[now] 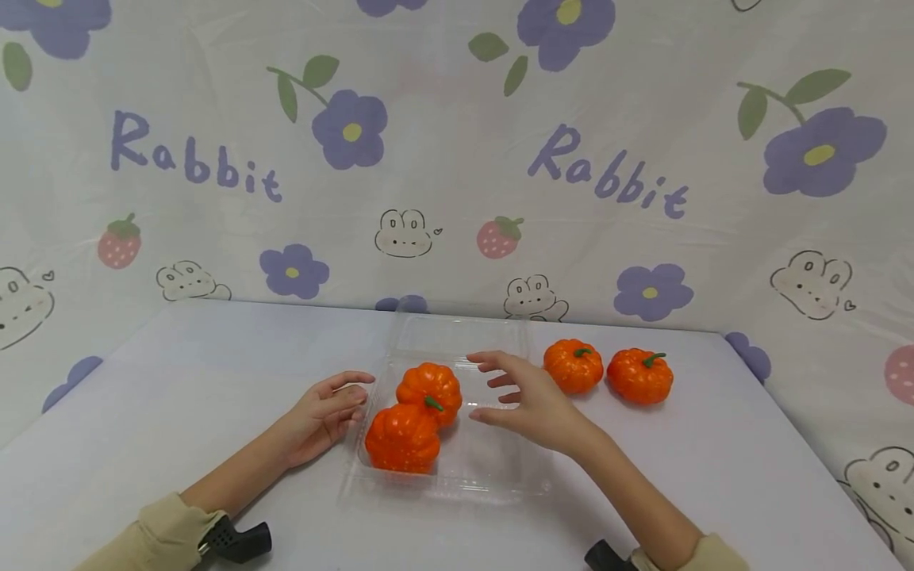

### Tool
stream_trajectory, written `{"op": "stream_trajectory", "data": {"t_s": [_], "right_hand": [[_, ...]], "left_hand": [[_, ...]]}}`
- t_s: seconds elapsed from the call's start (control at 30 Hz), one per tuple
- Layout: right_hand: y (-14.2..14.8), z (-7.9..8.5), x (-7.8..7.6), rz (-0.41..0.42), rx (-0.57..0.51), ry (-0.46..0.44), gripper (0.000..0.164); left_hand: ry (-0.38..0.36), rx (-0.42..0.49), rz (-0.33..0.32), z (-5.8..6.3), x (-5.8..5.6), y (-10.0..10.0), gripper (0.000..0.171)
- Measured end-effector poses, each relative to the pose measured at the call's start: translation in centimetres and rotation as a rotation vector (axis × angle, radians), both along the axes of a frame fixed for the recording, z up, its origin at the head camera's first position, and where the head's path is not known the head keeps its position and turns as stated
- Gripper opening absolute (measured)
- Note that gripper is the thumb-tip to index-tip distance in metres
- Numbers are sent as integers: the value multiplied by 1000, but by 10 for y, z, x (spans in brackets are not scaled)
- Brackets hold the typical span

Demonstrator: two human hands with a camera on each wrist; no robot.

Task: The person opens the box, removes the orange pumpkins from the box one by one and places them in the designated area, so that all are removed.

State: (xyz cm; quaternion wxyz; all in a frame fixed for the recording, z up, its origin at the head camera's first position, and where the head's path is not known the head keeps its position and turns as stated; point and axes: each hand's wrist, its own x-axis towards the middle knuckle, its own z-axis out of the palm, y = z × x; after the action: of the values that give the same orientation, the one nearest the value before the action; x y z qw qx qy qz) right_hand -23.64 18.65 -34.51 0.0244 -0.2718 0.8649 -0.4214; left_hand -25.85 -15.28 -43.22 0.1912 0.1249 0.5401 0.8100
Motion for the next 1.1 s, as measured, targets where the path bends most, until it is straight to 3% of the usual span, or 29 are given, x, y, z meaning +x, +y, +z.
{"op": "stream_trajectory", "data": {"t_s": [1.1], "right_hand": [[-35, -12, -27, 139, 21, -148, 66]], "left_hand": [[1, 1, 13, 0, 0, 0, 25]]}}
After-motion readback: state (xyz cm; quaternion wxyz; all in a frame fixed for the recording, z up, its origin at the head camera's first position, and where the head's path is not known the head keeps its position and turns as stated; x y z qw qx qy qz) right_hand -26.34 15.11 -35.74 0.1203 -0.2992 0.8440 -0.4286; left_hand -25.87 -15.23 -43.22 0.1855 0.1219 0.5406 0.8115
